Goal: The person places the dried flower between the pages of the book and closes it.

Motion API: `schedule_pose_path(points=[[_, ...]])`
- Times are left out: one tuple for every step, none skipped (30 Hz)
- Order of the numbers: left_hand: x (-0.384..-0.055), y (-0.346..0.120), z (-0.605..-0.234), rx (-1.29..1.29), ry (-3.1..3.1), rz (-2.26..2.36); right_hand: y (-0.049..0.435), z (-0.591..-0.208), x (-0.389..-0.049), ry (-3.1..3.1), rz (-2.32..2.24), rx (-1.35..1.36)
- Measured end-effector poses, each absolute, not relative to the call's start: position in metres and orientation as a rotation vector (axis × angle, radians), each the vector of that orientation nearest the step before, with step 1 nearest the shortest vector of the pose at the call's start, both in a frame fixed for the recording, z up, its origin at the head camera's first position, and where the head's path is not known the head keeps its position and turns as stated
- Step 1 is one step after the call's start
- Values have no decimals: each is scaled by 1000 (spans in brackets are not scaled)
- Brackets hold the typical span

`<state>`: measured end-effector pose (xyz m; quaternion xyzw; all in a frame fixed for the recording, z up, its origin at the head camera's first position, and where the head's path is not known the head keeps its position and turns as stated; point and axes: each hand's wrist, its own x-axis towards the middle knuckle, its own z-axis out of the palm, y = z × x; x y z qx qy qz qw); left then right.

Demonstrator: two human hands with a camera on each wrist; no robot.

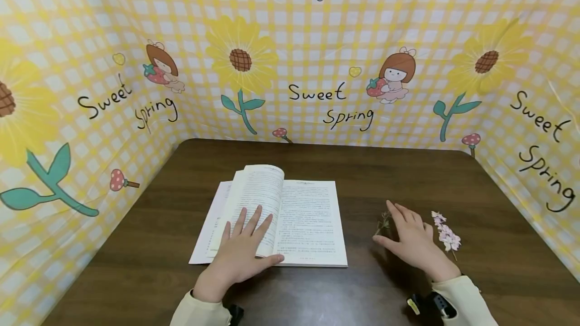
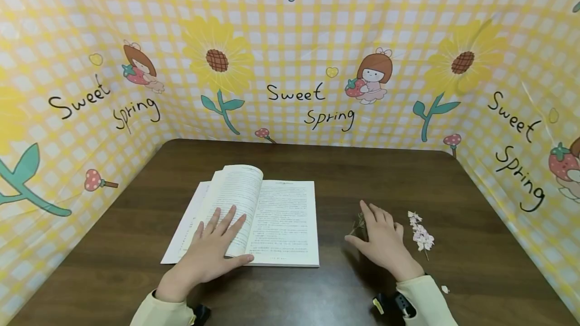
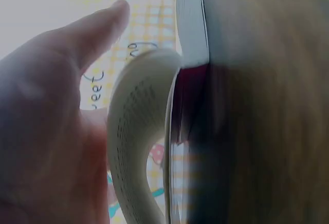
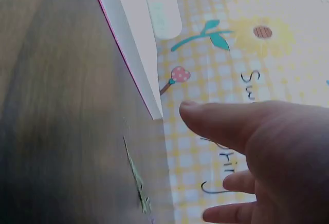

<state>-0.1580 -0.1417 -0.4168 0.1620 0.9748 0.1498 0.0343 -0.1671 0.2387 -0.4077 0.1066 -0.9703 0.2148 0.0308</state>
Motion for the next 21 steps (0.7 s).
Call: schedule_pose_path(points=[[-158,-143,-417,509,3004,469,241,-408,-168,-2994,668,319],[-159,-145,-418,521,3010,484,243,-408,-170,-2997,680,309],[-159,-147,-418,540,3018,501,245,-408,-171,-2997,687,300],[-159,-149,-418,564,3026,518,247,-409,-172,-2994,701,295],[-159,-151,-418,584,3035,536,249,-409,-174,-2995,729,289],[-159,-152,-418,605,3043,553,251,-410,-176,-2996,754,284],[-160,-154,-417,621,3050,569,253,-411,-177,-2995,780,280],[-160,-155,-417,640,3058,588,255,-411,-179,-2998,807,276],[-160,-156,-417,656,3064,606,256,-412,-181,-3002,826,273],[-161,-157,-417,671,3071,625,258,-412,-183,-3008,845,270],[-162,-158,-417,683,3078,645,259,-413,-184,-3017,862,265],[-162,-160,-417,697,3084,667,260,-413,-185,-3024,874,260],[-162,-161,-417,710,3093,692,260,-414,-187,-3030,882,257],[-162,-162,-417,725,3102,720,261,-414,-188,-3035,898,251],[-162,-163,-418,738,3116,736,262,-414,-189,-3040,927,238],[-162,-164,-418,750,3129,756,262,-415,-190,-3046,955,224],[-163,-165,-418,756,3140,773,263,-415,-191,-3050,985,214],[-163,-167,-419,760,3149,786,263,-416,-192,-3054,1017,194],[-163,-168,-419,766,3155,798,264,-417,-193,-3060,1050,174],[-163,-169,-419,769,3156,813,264,-417,-194,-3067,1088,145],[-164,-170,-419,771,3153,827,264,-417,-194,-3078,1115,120]])
